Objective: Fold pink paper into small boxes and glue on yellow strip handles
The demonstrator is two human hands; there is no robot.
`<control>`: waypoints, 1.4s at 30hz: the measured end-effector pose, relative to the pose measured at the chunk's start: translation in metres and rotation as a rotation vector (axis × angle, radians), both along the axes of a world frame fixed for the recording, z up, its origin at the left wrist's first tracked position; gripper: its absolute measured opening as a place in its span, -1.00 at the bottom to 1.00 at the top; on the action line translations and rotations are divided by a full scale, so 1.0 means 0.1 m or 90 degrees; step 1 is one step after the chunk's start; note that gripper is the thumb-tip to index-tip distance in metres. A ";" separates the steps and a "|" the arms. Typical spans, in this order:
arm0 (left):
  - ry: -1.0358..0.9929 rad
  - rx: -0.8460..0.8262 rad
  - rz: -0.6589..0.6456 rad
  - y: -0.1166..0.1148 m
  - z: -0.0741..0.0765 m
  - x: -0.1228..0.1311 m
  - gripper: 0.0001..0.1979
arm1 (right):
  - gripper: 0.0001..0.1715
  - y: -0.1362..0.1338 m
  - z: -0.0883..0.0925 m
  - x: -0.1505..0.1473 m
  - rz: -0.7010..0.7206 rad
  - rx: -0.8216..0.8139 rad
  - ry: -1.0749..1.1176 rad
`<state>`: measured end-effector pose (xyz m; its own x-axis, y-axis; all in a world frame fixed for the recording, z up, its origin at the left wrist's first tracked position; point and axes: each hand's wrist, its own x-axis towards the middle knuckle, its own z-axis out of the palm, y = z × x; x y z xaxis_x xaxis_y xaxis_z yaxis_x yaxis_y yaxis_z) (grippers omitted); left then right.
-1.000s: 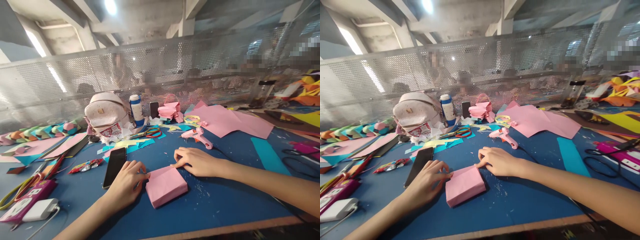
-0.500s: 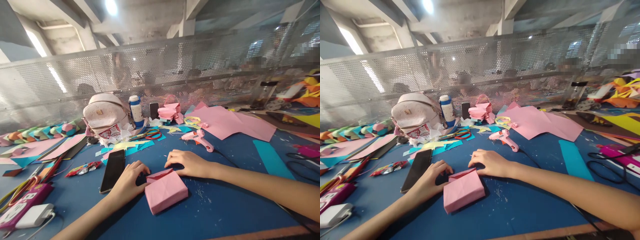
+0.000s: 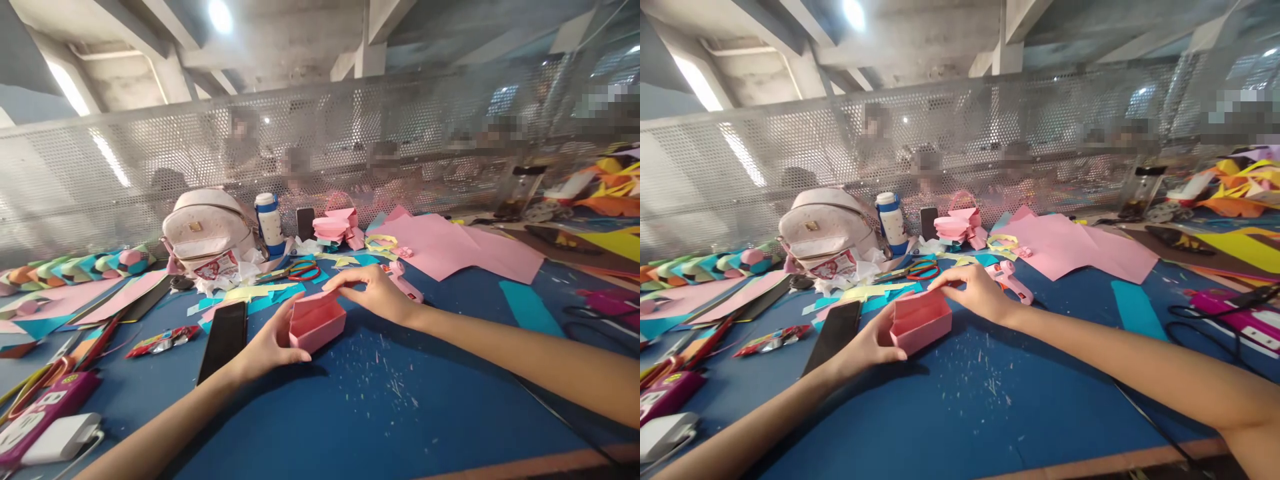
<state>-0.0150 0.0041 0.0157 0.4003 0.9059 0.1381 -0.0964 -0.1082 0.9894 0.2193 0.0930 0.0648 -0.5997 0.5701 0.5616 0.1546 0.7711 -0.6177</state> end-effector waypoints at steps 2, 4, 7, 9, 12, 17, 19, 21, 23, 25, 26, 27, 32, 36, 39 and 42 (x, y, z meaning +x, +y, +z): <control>0.037 -0.012 -0.040 0.01 -0.05 0.01 0.12 | -0.80 -0.08 -0.06 0.02 0.035 0.007 -0.002; 0.099 0.031 -0.054 0.02 -0.07 0.01 0.16 | -0.77 -0.17 -0.14 0.04 0.072 0.048 -0.019; 0.173 0.151 -0.084 0.05 -0.05 -0.02 0.28 | -0.75 -0.25 -0.22 0.07 0.118 0.093 -0.046; 0.197 0.192 -0.123 0.07 -0.01 -0.03 0.33 | -0.74 -0.27 -0.26 0.10 0.126 0.104 -0.053; 0.248 0.197 -0.159 0.05 0.06 -0.04 0.33 | -0.76 -0.27 -0.32 0.13 0.112 0.117 -0.052; 0.327 0.197 -0.190 0.01 0.11 -0.07 0.38 | -0.75 -0.24 -0.40 0.16 0.142 0.041 -0.029; 0.326 0.194 -0.207 0.06 0.09 -0.09 0.38 | -0.75 -0.24 -0.41 0.16 0.157 0.022 -0.019; 0.292 0.180 -0.234 0.14 0.06 -0.12 0.36 | -0.79 -0.23 -0.41 0.15 0.157 0.010 -0.015; 0.250 0.169 -0.247 0.21 0.04 -0.12 0.35 | -0.85 -0.23 -0.41 0.15 0.147 -0.010 -0.018; 0.234 0.176 -0.238 0.25 0.03 -0.09 0.36 | -0.90 -0.23 -0.41 0.15 0.139 -0.040 -0.027; 0.232 0.182 -0.229 0.25 0.03 -0.06 0.36 | -0.92 -0.24 -0.41 0.15 0.135 -0.055 -0.030; 0.228 0.188 -0.213 0.24 0.03 -0.03 0.37 | -0.93 -0.24 -0.41 0.15 0.131 -0.068 -0.033; 0.249 0.218 -0.060 0.06 -0.05 0.16 0.42 | -0.81 -0.23 -0.42 0.17 0.085 -0.088 -0.027; 0.291 0.224 0.101 -0.06 -0.11 0.25 0.41 | -0.76 -0.22 -0.46 0.16 0.064 -0.161 0.001; 0.291 0.219 0.128 -0.09 -0.10 0.28 0.40 | -0.76 -0.25 -0.50 0.11 0.062 -0.277 -0.009; 0.278 0.215 0.120 -0.08 -0.10 0.27 0.39 | -0.66 -0.28 -0.54 0.05 0.067 -0.355 -0.011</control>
